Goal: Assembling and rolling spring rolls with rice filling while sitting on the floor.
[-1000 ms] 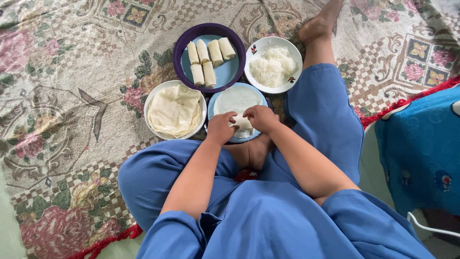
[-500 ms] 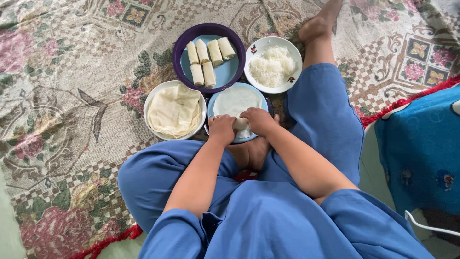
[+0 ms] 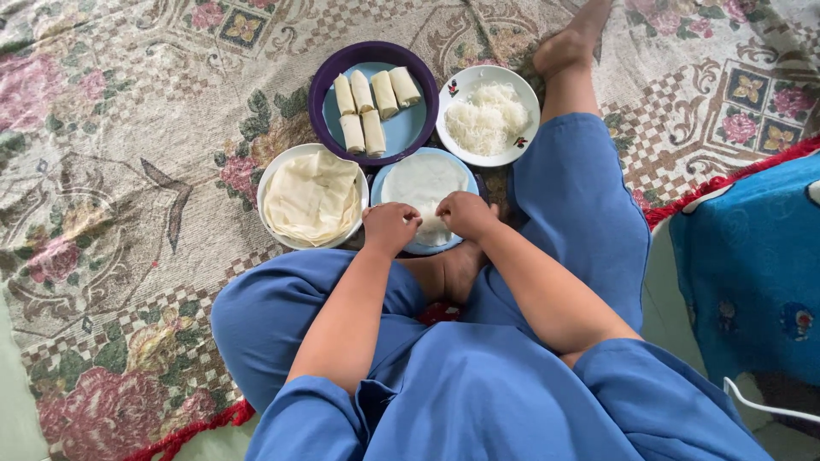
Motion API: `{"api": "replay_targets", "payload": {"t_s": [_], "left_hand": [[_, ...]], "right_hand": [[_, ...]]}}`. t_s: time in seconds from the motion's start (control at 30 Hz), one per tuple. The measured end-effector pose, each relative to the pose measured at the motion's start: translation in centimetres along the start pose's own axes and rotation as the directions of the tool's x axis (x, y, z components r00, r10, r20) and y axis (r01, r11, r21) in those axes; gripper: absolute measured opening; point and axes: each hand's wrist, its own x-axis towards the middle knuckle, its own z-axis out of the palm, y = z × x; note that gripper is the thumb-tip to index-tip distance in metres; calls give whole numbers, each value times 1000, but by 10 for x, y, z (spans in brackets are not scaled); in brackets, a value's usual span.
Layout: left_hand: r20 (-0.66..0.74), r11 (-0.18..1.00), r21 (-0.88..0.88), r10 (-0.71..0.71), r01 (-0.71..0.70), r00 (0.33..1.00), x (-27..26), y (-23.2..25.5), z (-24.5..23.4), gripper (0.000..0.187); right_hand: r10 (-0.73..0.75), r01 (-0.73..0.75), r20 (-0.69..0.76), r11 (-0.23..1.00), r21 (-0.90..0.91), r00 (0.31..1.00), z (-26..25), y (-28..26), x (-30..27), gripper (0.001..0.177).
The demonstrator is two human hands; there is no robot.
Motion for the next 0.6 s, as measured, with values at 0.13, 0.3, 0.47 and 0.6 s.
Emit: {"api": "replay_targets", "payload": {"t_s": [0.13,0.3,0.47,0.6], "left_hand": [[110,1000,24,3,-6,994,15,-6,30,19],[36,998,-32,-52,54,998,2,4,-18,35],[175,984,180,-49,17,983,8,10,6,54],[240,968,246,-17,-44,971,6,16,11,46]], "right_hand": [[-57,57,-18,998,-19,998,15,4,9,22],[44,-49,-110,998,-37,993,-6,15,9,26],[25,-29,-19,959,-281,1000,6,4,6,39],[-30,44,44,935,-353,999,24,0,9,35]]}}
